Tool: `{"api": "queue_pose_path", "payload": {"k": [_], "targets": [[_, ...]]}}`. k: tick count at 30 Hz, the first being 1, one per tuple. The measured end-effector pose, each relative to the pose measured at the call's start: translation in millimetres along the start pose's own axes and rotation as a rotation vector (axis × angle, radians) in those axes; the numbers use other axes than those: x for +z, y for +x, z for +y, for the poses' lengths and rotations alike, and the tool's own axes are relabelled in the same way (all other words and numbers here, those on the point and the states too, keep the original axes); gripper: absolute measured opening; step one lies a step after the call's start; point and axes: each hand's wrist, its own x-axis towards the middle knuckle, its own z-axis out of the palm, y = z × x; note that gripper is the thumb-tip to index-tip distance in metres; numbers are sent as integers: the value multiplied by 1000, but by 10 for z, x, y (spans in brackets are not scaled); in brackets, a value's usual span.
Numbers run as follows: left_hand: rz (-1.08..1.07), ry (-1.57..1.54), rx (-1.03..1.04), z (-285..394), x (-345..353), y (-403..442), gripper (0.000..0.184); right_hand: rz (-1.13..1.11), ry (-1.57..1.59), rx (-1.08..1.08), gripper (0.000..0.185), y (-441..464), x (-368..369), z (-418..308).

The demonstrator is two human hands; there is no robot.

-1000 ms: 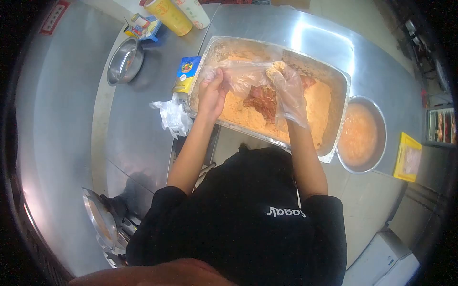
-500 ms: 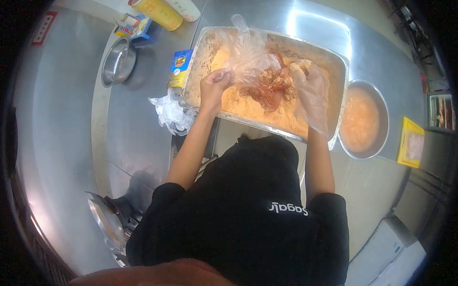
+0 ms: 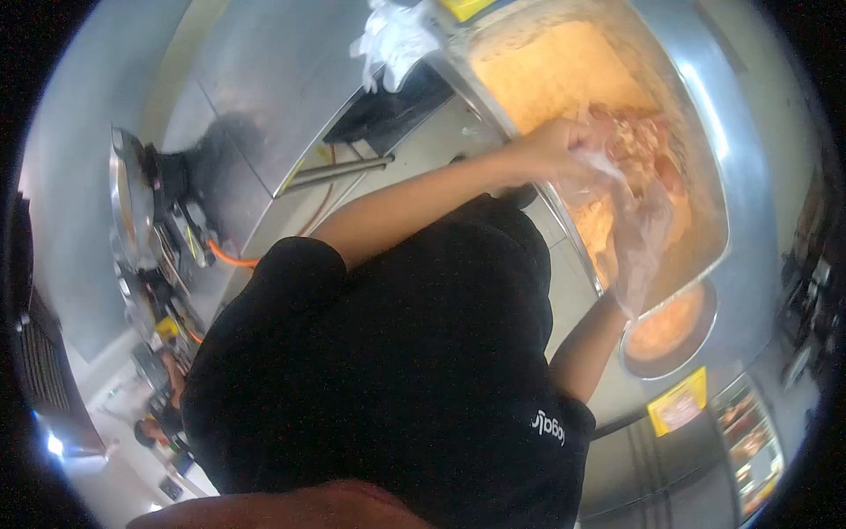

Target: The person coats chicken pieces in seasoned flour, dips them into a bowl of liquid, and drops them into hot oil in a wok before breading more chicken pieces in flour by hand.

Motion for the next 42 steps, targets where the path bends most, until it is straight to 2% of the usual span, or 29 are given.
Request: {"api": "queue_pose_path", "payload": {"k": [3, 4, 7, 11, 12, 13, 15, 18, 19, 20, 21, 22, 24, 25, 28, 29, 30, 33, 34, 37, 42], "targets": [[270, 138, 188, 7, -34, -229, 46, -94, -292, 78, 25, -9, 61, -66], [285, 231, 181, 233, -3, -412, 38, -119, -404, 85, 25, -40, 56, -28], [293, 591, 591, 139, 18, -420, 29, -86, -680, 158, 24, 82, -3, -112], [375, 873, 734, 280, 149, -448, 20, -91, -554, 50, 25, 229, -117, -204], [388, 954, 749, 382, 129, -465, 17, -10, -615, -160, 21, 222, -233, 325], [401, 1037, 764, 442, 120, -479, 14, -60, -605, -102, 21, 248, -255, 247], [291, 1139, 857, 469, 143, -461, 7, -144, -581, 25, 21, 346, -279, -28], [114, 1133, 987, 430, 198, -416, 8, -175, -671, -4, 21, 450, -269, -146], [49, 1099, 1043, 393, 232, -368, 9, -192, -606, -39, 21, 463, -283, -209], [34, 944, 1042, 349, 247, -331, 11, -201, -546, -70, 20, 476, -287, -283], [7, 788, 1038, 282, 245, -298, 13, -196, -635, -25, 19, 499, -274, -331], [-61, 834, 1031, 166, 214, -199, 15, -189, -722, 27, 19, 514, -265, -382], [-220, 1006, 761, 293, 150, -187, 18, -160, -644, -154, 19, 476, -295, -571], [-304, 1130, 492, 496, 66, -240, 19, -157, -688, -139, 19, 462, -286, -566], [-156, 1028, 502, 687, 14, -187, 22, 3, -564, -185, 18, 395, -339, -765], [-69, 857, 488, 713, -19, -130, 22, 85, -480, -226, 18, 399, -384, -864], [16, 686, 463, 721, -49, -63, 22, 175, -401, -153, 17, 349, -462, -926], [170, 14, 334, 660, 26, 111, 24, 134, -197, 209, 22, 179, -488, -902], [202, -236, 269, 620, 70, 149, 25, 178, -313, 43, 23, 116, -387, -759], [204, -502, 272, 622, 271, 115, 26, 334, -483, -241, 23, -21, -77, -531], [240, -821, 1, 587, 258, 72, 27, 410, -341, -363, 21, -149, -80, -431]]}}
